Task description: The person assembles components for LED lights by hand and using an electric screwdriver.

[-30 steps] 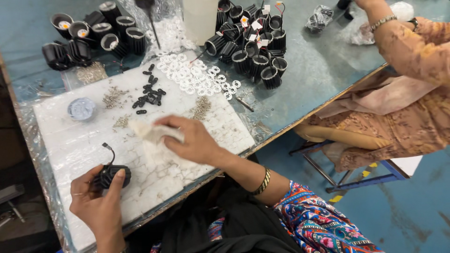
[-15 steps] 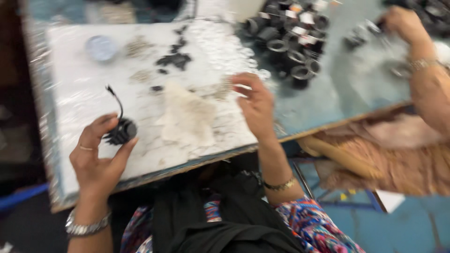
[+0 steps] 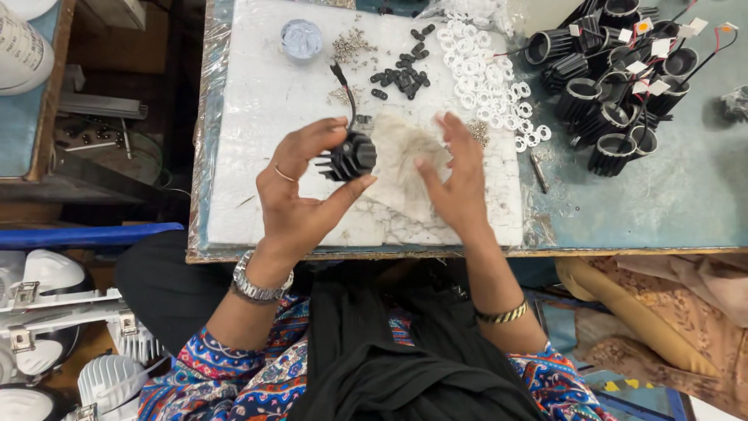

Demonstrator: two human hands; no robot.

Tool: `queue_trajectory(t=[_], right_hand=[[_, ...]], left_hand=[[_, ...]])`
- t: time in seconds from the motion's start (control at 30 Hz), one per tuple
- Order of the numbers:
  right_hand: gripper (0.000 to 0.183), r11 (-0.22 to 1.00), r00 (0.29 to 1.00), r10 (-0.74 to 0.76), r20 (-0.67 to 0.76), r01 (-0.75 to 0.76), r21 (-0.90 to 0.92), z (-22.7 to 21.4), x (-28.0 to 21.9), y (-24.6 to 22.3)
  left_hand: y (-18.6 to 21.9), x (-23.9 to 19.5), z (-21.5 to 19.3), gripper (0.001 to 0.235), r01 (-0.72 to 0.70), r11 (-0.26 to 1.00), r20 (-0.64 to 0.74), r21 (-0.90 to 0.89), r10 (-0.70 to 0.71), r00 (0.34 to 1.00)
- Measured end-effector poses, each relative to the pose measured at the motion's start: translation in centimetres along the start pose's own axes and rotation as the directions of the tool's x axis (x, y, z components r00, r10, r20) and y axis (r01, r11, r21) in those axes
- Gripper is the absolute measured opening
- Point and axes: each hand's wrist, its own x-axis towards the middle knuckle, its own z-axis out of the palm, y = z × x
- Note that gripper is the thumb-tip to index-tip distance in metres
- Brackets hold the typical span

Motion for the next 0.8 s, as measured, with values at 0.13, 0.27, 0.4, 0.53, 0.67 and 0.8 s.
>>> queue_trajectory(t=[0.13,0.27,0.4,0.53,0.67,0.8], right_hand=[[0.061,0.991,0.984,0.134,0.119,-0.133,-0.019,-0.8,2.8,-0.2],[0.045,0.916,0.980,-0.036,0.196,-0.046,0.399,-3.1,2.4,-2.7],[0.047,0.752,0.958,0.080,0.274,-0.238,0.614,-5.7,1.8,-4.2],[0.049,0.816,0.920,0.070,0.385,-0.275,0.509,-3.6,3.8,-2.0],[0.045,0.982,0.990,-0.026,0.141,-0.001,0.187,0.0,2.9,0.9],[0.032,0.922,0.995,0.093,-0.042,-0.070,0.381,-0.8,1.2,3.2]], left_hand=[[-0.3,0.2,0.1,0.062,-0.026,0.998,-0.053,-0.065,0.023,0.998],[-0.9,-0.2,-1.1,0.063,-0.063,0.996,-0.118,-0.069,0.055,0.992],[-1.9,-0.5,-2.6,0.064,-0.079,0.992,-0.269,-0.100,0.049,0.962],[-1.6,-1.2,-2.8,0.063,-0.021,0.987,-0.271,-0.162,-0.024,0.962],[-1.3,-2.0,-1.3,0.062,0.034,0.987,-0.133,-0.157,-0.055,0.990],[-1.0,-2.4,1.0,0.060,0.065,0.992,0.023,-0.110,-0.063,0.998]])
